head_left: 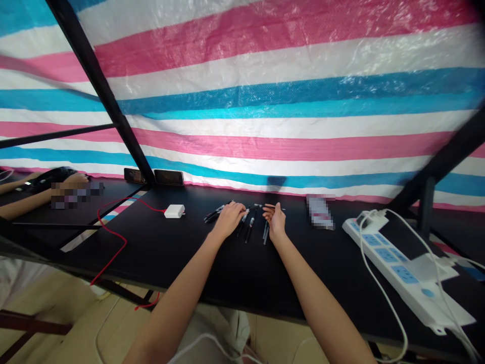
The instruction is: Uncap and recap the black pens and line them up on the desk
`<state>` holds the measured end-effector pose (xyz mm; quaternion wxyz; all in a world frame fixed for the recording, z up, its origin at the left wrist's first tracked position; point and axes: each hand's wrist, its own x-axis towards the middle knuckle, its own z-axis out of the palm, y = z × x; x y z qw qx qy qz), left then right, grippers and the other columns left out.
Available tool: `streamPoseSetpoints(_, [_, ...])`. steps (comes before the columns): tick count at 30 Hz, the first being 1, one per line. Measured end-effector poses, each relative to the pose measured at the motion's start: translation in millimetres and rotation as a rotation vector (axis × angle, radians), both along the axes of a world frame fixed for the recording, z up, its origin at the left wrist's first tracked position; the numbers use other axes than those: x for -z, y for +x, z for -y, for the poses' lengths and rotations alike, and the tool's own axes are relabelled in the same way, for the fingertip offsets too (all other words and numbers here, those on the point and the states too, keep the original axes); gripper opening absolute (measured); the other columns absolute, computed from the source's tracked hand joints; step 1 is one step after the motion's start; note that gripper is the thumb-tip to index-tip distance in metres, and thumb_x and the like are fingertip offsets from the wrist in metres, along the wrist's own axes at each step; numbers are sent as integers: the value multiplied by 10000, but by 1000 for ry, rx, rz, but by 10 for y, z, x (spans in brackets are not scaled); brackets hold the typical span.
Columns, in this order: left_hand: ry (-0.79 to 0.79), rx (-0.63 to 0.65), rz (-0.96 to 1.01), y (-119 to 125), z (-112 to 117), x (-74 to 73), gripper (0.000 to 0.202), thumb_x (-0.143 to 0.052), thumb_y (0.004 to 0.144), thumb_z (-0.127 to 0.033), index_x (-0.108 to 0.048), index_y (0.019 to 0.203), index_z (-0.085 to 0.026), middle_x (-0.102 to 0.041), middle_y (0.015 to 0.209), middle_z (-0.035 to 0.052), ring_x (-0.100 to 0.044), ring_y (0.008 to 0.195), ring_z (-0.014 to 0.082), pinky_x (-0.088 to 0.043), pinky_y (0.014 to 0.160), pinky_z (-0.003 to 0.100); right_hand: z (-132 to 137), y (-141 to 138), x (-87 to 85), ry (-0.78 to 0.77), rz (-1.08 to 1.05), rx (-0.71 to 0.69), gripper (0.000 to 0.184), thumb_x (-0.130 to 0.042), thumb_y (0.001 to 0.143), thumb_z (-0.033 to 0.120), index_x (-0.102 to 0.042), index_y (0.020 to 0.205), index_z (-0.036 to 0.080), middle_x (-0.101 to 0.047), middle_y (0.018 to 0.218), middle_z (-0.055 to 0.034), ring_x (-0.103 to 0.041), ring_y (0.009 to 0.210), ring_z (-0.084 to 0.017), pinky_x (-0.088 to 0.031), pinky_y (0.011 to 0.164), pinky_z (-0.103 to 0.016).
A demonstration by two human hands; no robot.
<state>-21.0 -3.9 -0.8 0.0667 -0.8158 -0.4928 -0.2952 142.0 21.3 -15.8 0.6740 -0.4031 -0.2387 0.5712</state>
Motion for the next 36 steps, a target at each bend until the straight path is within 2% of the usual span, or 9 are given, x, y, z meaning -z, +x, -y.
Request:
streamPoseSetpoints(5, [1,-2,-5,-1,-2,1,157,-418,878,-281,-535,850,-181,-584,838,27,-499,834,162,-380,753,295,-4,8,-5,1,-28,24,412,-411,847,442,-593,663,121,-603,516,-22,-504,369,-59,-336,347,-156])
streamPoseSetpoints(17, [3,-2,-6,-9,-5,-7,148,-422,876,-277,-532,845,-183,-585,833,19,-499,825,158,-382,755,293,-13,27,-26,-46,-76,64,420,-312,897,368,-564,660,129,-569,466,-4,-494,358,-60,-335,357,-165])
streamPoseSetpoints(26, [-1,-8,7,-4,6,-22,158,-423,875,-287,-540,853,-183,-585,835,30,-504,833,165,-384,750,299,-27,40,-3,-41,21,84,459,-317,861,506,-537,664,155,-557,476,0,-498,371,-69,-351,380,-183])
streamPoseSetpoints(36, [19,-21,6,-9,0,-16,148,-428,875,-287,-530,856,-181,-581,829,22,-497,819,158,-376,731,287,-20,44,-19,-77,-84,102,438,-283,900,401,-535,647,147,-542,450,4,-489,363,-65,-354,379,-177])
